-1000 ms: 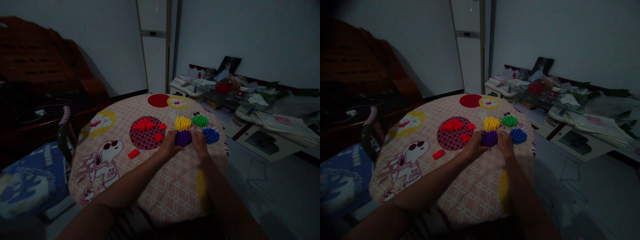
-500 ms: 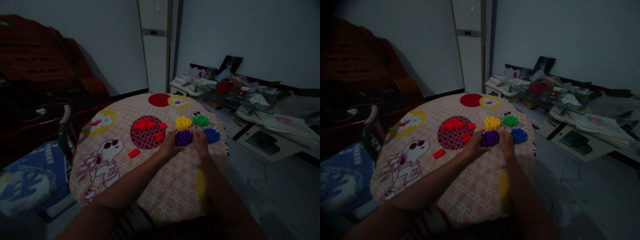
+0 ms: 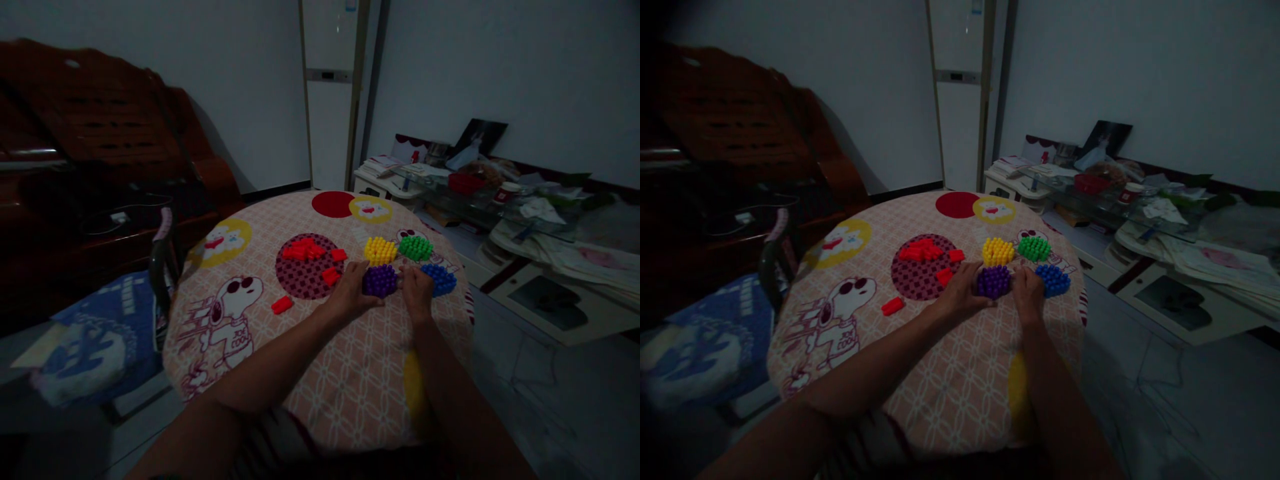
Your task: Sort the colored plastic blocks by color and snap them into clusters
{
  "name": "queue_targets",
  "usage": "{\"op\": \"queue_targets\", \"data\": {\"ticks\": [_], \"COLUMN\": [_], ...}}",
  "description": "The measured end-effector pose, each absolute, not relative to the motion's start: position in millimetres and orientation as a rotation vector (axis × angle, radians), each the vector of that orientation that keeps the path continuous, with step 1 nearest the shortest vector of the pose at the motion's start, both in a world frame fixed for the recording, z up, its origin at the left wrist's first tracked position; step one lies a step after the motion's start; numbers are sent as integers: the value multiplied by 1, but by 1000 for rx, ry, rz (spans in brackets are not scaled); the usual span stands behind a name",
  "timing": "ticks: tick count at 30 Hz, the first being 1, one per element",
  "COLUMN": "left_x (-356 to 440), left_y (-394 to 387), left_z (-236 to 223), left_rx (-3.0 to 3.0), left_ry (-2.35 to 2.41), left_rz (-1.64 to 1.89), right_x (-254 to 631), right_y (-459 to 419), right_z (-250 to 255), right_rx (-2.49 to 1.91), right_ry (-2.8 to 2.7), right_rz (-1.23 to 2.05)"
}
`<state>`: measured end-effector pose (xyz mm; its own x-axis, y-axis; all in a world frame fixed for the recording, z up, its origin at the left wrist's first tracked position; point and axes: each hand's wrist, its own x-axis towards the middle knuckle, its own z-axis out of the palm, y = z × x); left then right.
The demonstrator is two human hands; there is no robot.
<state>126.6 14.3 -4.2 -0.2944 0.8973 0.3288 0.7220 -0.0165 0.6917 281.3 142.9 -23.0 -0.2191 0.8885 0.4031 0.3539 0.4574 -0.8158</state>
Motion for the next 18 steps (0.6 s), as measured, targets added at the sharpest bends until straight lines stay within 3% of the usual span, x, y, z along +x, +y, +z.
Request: {"op": "queue_targets", "data": {"ticks": [4,11,15,18], "left_x": [92,52,48,60], "left_y": [7,-3,-2,-2], "left_z": [11,15,15,26], "left_rx": [1828,1781,1768,1836], "left_ry": [2241,2504,2519,2376], "left_rz": [1150,450,491,743], "right_x": [284,283,291,300], "right_y": [142,139,113,74], "right_z": [-25,-20,-10,-7], "right_rx": [-1074,-1091,-1031,-922], "right_ry": [-1685,-1610,-1593,-1714], "right_rz": [712,616,654,852]}}
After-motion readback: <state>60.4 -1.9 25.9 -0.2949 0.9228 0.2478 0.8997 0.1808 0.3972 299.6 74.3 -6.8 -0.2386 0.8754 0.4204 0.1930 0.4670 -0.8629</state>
